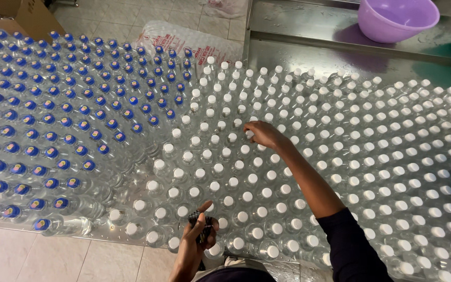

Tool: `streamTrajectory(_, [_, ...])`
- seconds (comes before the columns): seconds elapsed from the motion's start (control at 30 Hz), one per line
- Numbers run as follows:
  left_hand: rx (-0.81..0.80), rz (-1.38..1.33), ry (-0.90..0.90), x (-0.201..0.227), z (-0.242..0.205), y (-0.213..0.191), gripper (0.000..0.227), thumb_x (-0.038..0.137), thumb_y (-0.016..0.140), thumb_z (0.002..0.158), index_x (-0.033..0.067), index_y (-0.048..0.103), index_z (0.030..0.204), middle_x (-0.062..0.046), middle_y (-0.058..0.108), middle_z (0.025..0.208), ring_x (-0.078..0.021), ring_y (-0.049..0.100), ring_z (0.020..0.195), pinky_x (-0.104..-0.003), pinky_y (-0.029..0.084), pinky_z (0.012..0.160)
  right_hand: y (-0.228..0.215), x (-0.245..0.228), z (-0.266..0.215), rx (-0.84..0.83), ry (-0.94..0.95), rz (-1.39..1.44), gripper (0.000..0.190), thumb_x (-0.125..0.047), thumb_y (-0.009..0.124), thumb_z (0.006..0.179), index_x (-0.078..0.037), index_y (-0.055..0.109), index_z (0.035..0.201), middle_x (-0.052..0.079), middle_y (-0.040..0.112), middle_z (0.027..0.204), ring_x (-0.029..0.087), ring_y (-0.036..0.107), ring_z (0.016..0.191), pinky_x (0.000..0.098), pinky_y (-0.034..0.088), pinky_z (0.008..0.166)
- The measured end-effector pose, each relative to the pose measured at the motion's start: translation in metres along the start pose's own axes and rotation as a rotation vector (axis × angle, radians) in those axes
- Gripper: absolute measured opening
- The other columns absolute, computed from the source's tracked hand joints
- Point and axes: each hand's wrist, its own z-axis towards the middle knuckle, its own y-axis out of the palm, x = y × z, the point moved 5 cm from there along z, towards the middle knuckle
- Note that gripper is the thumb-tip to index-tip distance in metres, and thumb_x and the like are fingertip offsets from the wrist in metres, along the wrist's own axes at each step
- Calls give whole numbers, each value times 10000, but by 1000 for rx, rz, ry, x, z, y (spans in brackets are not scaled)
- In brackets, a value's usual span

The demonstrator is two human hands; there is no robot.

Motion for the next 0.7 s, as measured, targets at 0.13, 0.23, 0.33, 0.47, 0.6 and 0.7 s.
streamTrajectory(0.13, [-46, -36, 31, -2, 8, 4, 639, 357, 575, 1049, 67, 547, 1618, -126, 673, 845, -156, 463, 562, -308, 309, 521, -4, -21, -38, 124, -107, 5, 684, -33, 819, 920, -122, 569, 1550, 121, 639, 1435, 320, 644, 1262, 459, 526, 1022])
streamTrajectory(0.23, [-34, 27, -2, 0, 8, 10, 680, 408, 567, 1035, 123, 522, 1651, -118, 693, 882, -148, 483, 601, -316, 341, 582, -22, -78, -99, 337, -133, 189, 545, -174, 756, 1000, -117, 611, 1522, 147, 615, 1547, 336, 546, 1448, 509, 454, 1181])
streamTrajectory(0.33, [-119, 17, 27, -5, 14, 15, 718, 419, 561, 1037, 133, 451, 1686, -118, 706, 897, -132, 525, 596, -302, 351, 572, -19, -154, -162, 253, -388, 526, 286, -90, 833, 943, -114, 729, 1209, 54, 757, 1062, 166, 769, 893, 260, 710, 836])
streamTrajectory(0.47, [-231, 100, -31, -8, 10, 31, 640, 418, 568, 1039, 107, 490, 1593, -98, 628, 899, -165, 517, 661, -323, 378, 602, 4, -208, -206, -40, -388, 716, 280, -193, 905, 881, -172, 754, 1116, 50, 761, 1200, 153, 745, 967, 301, 620, 873])
streamTrajectory(0.6, [-388, 152, 14, 2, 2, 48, 667, 439, 553, 1039, 82, 514, 1602, -110, 659, 867, -155, 517, 604, -301, 393, 550, 9, -210, -215, -34, -283, 857, 163, -176, 893, 915, -172, 776, 1028, 56, 818, 1004, 133, 796, 938, 317, 598, 824])
streamTrajectory(0.7, [-416, 166, -3, -6, 6, 44, 515, 450, 557, 1060, 45, 583, 1376, -114, 635, 869, -161, 488, 614, -295, 395, 555, 10, -214, -219, 4, -254, 819, 305, -109, 955, 845, -177, 752, 1062, 0, 768, 937, 144, 754, 863, 309, 597, 774])
